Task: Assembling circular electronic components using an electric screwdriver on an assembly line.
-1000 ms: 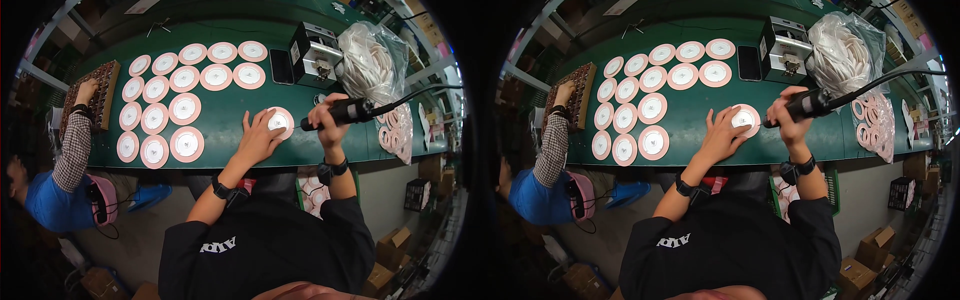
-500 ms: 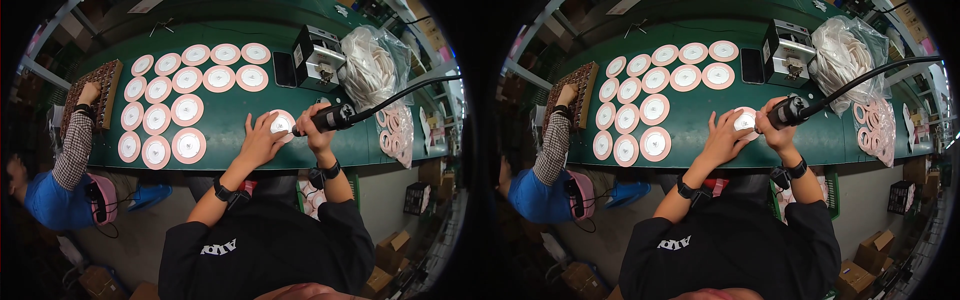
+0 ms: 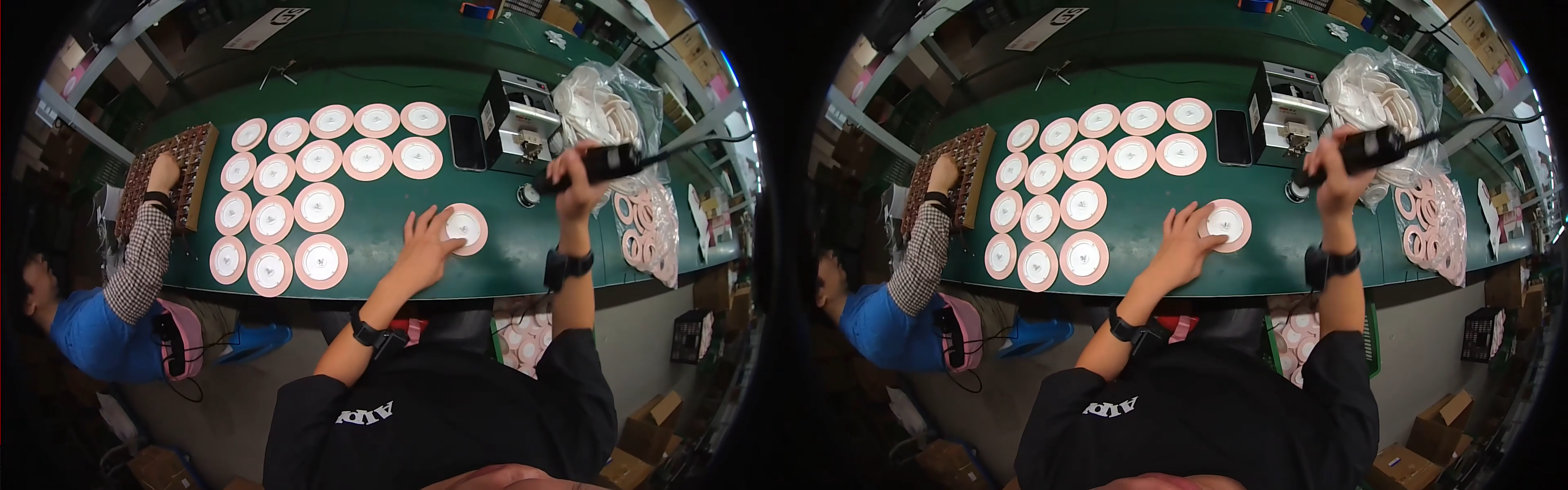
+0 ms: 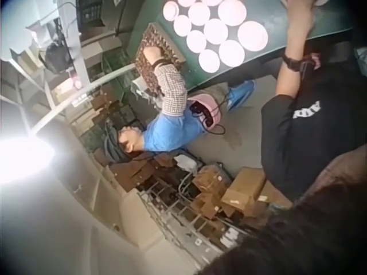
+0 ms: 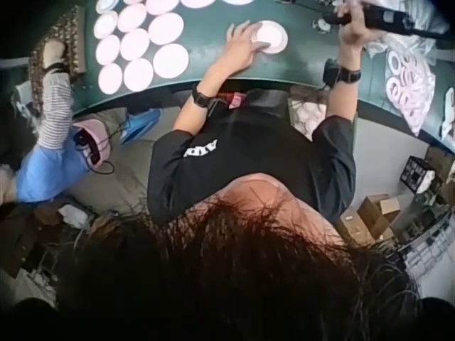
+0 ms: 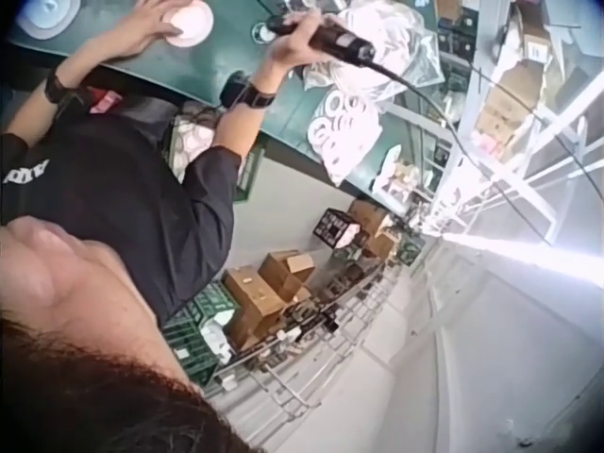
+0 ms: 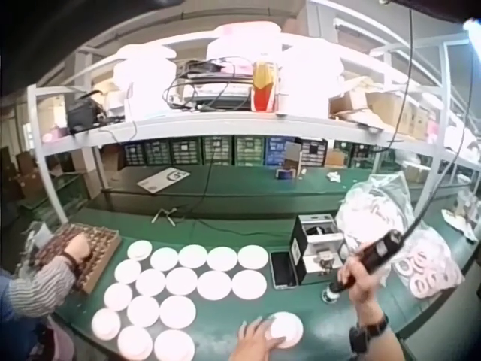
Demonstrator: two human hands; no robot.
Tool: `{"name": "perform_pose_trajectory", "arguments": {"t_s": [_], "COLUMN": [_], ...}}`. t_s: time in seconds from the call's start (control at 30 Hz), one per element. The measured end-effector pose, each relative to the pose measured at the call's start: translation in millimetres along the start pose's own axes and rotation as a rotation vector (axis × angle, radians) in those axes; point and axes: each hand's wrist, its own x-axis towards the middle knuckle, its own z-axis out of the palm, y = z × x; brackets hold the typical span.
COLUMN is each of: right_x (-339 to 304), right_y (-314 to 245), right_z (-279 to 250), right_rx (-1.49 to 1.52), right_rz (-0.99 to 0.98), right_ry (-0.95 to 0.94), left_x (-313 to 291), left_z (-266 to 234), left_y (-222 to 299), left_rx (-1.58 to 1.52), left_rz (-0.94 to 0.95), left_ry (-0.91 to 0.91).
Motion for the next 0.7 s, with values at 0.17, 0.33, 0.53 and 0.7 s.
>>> {"name": "perform_pose_trajectory", "arguments": {"t_s": [0.17, 0.33, 0.53, 0.7], "right_x": [79.3, 89.1, 52.4, 83.0], "right_y": [33.1, 41.7, 15.7, 29.4], "right_z": [-10.4, -19.1, 2.0, 1.6], "right_rx": [-0.115, -0.148, -0.093, -0.114], "right_rz": [-0.062, 0.072, 0.024, -0.083], "right_ry": [0.129, 0.031, 0.002, 0.056], "left_x": [1.0, 10.6, 16.2, 16.5], "left_z": [-17.0, -15.6, -0.9, -2.0], "left_y": [-9.0, 14.2, 29.2, 29.3], "left_rx": [-0.058, -0.109, -0.033, -0.041], "left_rz": [0.015, -0.005, -0.044, -0.022], "left_ry": [-0.008, -0.014, -0.061, -0.071]}}
